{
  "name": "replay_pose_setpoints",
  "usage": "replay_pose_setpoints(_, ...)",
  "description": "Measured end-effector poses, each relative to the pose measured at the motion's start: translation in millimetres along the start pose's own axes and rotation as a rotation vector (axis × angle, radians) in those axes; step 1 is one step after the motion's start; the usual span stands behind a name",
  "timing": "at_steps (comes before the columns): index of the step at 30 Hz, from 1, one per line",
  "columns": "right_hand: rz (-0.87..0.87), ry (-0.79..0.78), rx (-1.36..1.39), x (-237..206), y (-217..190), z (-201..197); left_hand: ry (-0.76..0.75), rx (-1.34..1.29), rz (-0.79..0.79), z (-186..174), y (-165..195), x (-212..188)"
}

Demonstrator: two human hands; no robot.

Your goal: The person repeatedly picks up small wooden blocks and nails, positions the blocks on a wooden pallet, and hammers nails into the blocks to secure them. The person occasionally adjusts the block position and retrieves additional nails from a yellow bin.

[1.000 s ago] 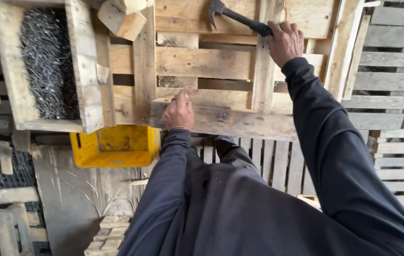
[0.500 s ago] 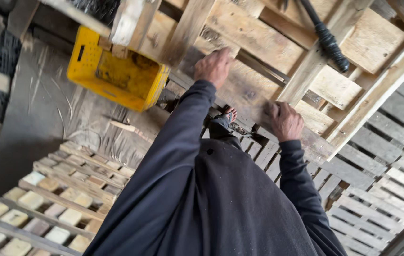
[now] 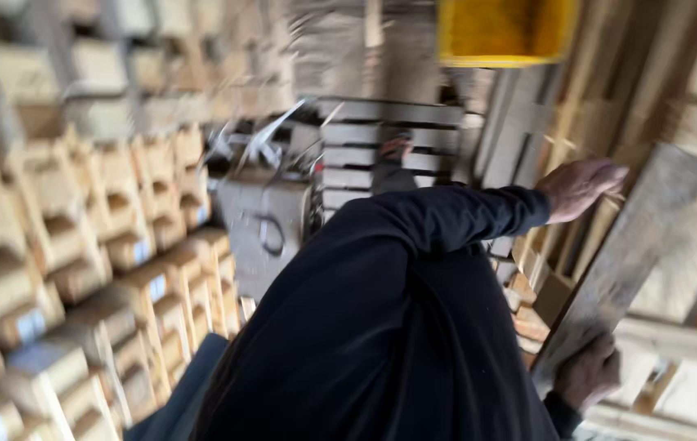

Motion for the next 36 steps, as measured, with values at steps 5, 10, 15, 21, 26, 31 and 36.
replay_pose_setpoints(5, -0.078, -0.361, 0.101, -20, -117, 108, 0.169, 1.063, 0.174, -195, -22, -75)
replay_pose_setpoints(10, -0.221, -0.752, 0.093, 7, -239, 218, 0.064, 0.968, 0.193, -289, -34, -142)
replay_pose_setpoints(15, -0.382, -1.016, -0.114, 15, -353, 290, -0.034, 0.327, -0.464, -299, -57, -185)
replay_pose_setpoints(21, 0.063, -1.442, 0.180, -10, -453, 396, -0.066, 0.151, -0.261, -264, -6, -202)
replay_pose_setpoints(26, 0.105, -1.450, 0.252, -38, -497, 485, 0.515, -0.283, -0.524, -300, -13, -237)
replay_pose_setpoints(31, 0.305, -1.517, 0.370, -107, -465, 527, 0.502, -0.755, -0.353, -324, -43, -308)
replay_pose_setpoints(36, 0.585, -1.661, 0.558, -177, -447, 565, 0.383, -0.709, -0.573, -349, -86, -360)
Point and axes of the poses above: each hand's wrist, its own x-axis towards the middle knuckle, its own z-axis out of the palm, y = z × x, the point moved 6 cm from there along x, towards the middle knuckle, and after that the axes turned 4 degrees about x, right-handed, at the moved point
